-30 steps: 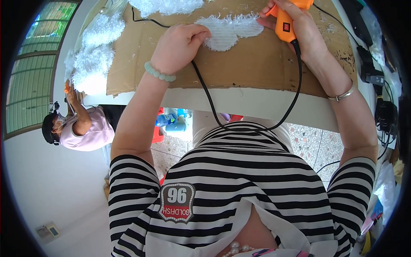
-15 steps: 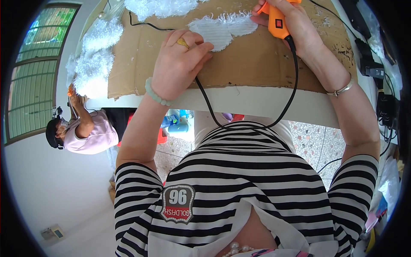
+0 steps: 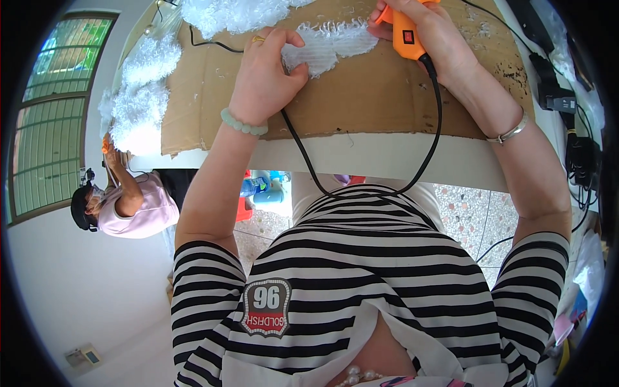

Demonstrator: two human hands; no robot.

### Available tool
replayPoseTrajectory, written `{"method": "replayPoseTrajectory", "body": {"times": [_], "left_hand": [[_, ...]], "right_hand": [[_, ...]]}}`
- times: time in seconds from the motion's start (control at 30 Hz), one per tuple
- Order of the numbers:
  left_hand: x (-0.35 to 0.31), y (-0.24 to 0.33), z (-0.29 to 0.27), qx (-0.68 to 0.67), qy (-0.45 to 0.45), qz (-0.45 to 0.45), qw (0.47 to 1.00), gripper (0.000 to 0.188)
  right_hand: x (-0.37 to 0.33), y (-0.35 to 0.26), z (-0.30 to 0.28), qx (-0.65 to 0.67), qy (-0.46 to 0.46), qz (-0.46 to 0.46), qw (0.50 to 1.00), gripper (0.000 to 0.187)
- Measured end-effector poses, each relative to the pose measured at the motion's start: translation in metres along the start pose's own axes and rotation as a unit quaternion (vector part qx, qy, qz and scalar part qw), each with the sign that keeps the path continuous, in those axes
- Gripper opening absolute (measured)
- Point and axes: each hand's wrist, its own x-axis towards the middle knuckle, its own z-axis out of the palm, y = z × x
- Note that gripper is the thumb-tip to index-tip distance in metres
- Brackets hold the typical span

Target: Apply hot glue to cloud-shaped cutouts and attach white synthetic fiber to create fluffy decorations.

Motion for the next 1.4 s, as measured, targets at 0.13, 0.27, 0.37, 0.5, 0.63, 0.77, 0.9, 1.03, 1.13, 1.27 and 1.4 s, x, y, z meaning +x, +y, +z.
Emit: {"method": "replayPoseTrajectory", "body": {"times": [0.13,0.27,0.37,0.5,0.63,0.77,0.9,1.03,1.13,1.27,1.4], "left_hand": [[0.001,-0.016,0.006,-0.087,0.036,-0.114,0.989,0.018],[-0.001,-0.008,-0.009,-0.195,0.095,-0.161,0.963,0.019],[-0.004,0.011,-0.012,0.026,0.045,0.096,0.994,0.02],[-0.004,0.021,-0.004,0.097,0.014,0.178,0.979,0.02],[0.001,0.016,0.002,0.082,0.021,0.156,0.984,0.013],[-0.001,0.0,0.007,0.004,0.006,0.038,0.999,0.01],[0.002,0.0,0.007,-0.048,-0.031,-0.085,0.995,0.011],[0.004,-0.008,0.012,-0.107,0.033,-0.123,0.986,0.015],[0.001,-0.009,0.004,-0.222,0.043,-0.193,0.955,0.018],[0.003,0.006,-0.005,-0.095,0.059,-0.038,0.993,0.017],[0.005,0.012,0.001,0.048,0.059,0.075,0.994,0.013]], "right_hand": [[-0.004,-0.002,0.005,0.011,-0.005,-0.015,1.0,0.019],[0.002,0.004,-0.003,-0.007,-0.029,-0.022,0.999,0.018],[0.001,0.001,-0.001,0.025,-0.012,-0.014,1.0,0.018],[-0.001,-0.002,0.001,0.009,-0.01,0.002,1.0,0.017],[0.007,0.01,-0.01,0.023,-0.03,-0.011,0.999,0.017],[0.001,0.002,-0.001,0.022,-0.005,-0.011,1.0,0.017],[0.001,0.001,0.001,0.01,-0.013,-0.002,1.0,0.018],[0.0,0.002,-0.001,0.0,-0.004,-0.005,1.0,0.019],[-0.001,0.003,0.002,0.03,-0.01,-0.009,0.999,0.019],[0.001,0.003,-0.001,-0.008,-0.021,-0.002,1.0,0.019],[0.0,0.004,0.0,0.008,0.002,-0.007,1.0,0.018]]}}
